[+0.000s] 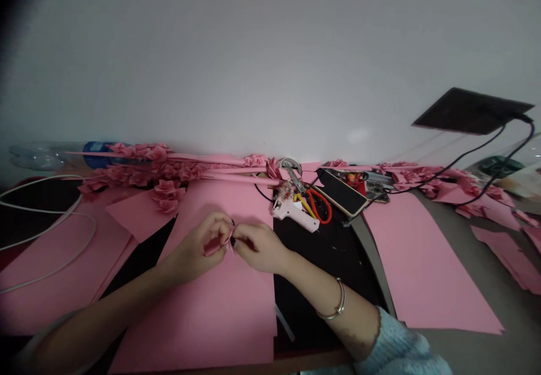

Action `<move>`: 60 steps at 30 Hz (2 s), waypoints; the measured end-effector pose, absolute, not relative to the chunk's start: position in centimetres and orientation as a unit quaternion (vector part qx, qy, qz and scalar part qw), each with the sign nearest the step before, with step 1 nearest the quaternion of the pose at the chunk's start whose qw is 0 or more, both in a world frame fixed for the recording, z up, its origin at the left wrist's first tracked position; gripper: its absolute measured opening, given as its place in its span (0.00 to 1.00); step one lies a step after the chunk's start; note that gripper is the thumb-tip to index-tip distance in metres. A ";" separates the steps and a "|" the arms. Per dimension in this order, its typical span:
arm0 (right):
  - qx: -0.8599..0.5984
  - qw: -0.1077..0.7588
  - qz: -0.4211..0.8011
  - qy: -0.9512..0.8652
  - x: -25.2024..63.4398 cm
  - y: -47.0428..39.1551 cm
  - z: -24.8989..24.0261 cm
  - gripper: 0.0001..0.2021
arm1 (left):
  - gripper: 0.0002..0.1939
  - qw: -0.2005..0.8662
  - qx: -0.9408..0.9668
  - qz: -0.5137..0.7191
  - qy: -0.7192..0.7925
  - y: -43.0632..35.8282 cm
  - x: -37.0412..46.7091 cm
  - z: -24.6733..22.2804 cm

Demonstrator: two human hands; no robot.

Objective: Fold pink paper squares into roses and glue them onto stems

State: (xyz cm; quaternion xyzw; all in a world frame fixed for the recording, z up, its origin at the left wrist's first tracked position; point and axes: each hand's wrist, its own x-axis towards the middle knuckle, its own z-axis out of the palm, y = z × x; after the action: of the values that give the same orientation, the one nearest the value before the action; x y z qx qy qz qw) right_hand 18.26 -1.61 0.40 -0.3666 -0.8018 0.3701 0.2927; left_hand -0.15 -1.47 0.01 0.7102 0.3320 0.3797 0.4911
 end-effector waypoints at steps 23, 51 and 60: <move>-0.389 0.296 0.411 -0.770 18.2 -1.7 -0.1 0.08 | 0.15 0.627 0.624 0.348 0.310 -1.3 -0.5 -0.5; -0.337 0.324 0.558 -0.686 18.5 -1.3 0.1 0.04 | 0.15 0.553 0.687 0.341 0.326 -1.6 0.0 -0.1; -0.333 0.301 0.605 -0.657 18.7 -1.1 0.1 0.02 | 0.19 0.501 0.740 0.317 0.319 -1.9 -0.1 0.2</move>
State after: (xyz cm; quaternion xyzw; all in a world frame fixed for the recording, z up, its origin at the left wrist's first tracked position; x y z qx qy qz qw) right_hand 18.65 -1.06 0.14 -0.3330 -0.6573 0.6052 0.3014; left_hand -0.11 -1.93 0.24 0.7395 0.3190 0.3167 0.5010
